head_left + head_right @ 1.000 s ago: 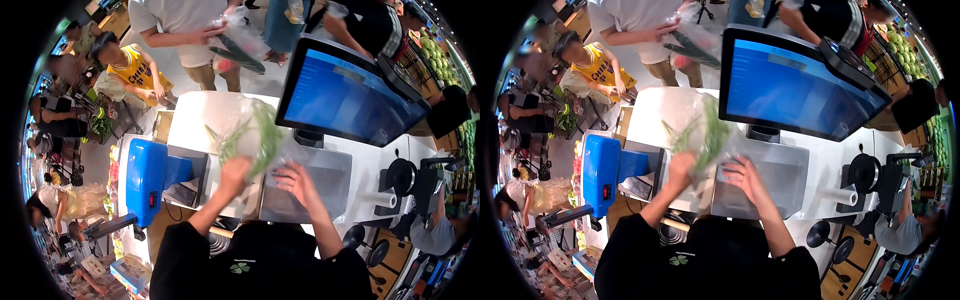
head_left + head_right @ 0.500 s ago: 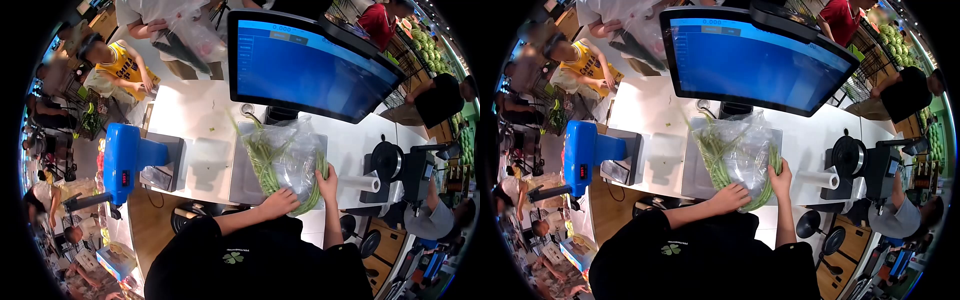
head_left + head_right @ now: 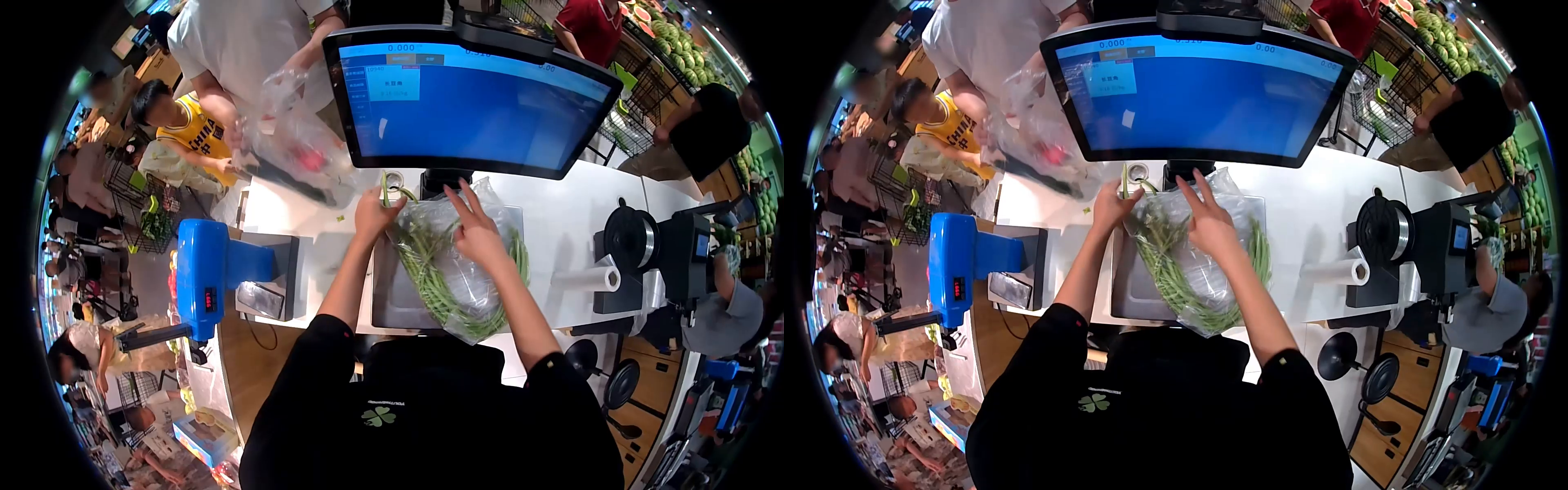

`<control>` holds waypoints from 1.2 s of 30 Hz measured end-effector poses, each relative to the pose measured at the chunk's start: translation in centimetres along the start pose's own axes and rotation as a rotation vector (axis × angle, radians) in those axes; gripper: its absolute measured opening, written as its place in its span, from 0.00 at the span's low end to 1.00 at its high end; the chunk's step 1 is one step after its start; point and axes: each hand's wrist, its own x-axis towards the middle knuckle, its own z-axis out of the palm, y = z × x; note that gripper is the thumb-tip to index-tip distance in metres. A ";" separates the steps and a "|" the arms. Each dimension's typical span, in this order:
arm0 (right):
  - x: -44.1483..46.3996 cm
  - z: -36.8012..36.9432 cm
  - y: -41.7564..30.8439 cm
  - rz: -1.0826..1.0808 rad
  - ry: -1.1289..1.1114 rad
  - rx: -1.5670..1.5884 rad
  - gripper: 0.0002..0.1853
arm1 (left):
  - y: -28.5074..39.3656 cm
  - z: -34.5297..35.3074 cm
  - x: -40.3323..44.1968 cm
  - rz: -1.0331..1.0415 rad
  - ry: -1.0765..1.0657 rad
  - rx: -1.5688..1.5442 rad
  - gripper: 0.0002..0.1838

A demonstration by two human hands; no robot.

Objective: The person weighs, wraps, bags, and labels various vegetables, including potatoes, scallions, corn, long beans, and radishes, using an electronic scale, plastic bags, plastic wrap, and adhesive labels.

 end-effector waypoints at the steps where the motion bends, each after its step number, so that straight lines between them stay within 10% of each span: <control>1: 1.9 1.1 1.7 0.000 0.009 -0.004 0.25 | 0.3 0.7 0.4 0.141 0.097 0.030 0.29; 8: 3.3 4.0 3.2 -0.145 -0.237 0.018 0.04 | 3.1 1.9 -0.2 0.019 -0.360 -0.429 0.30; 13: 0.6 3.6 1.7 -0.153 0.225 0.216 0.05 | 4.7 -0.4 -3.7 0.241 -0.291 -0.589 0.26; 25: -0.3 3.4 -2.2 -0.343 0.266 0.360 0.04 | 4.2 -2.5 -1.0 0.591 -0.919 -0.195 0.19; 29: 0.3 7.2 -1.7 -0.340 0.124 0.376 0.04 | -8.9 17.6 -1.3 0.333 -0.864 -0.811 0.19; 32: 0.6 8.1 0.0 -0.213 0.228 0.367 0.05 | -1.4 7.3 0.1 0.429 -1.009 -0.789 0.20; 36: -1.0 9.3 2.5 -0.145 0.202 0.323 0.11 | 3.0 -1.3 -2.0 0.060 -0.868 -0.534 0.12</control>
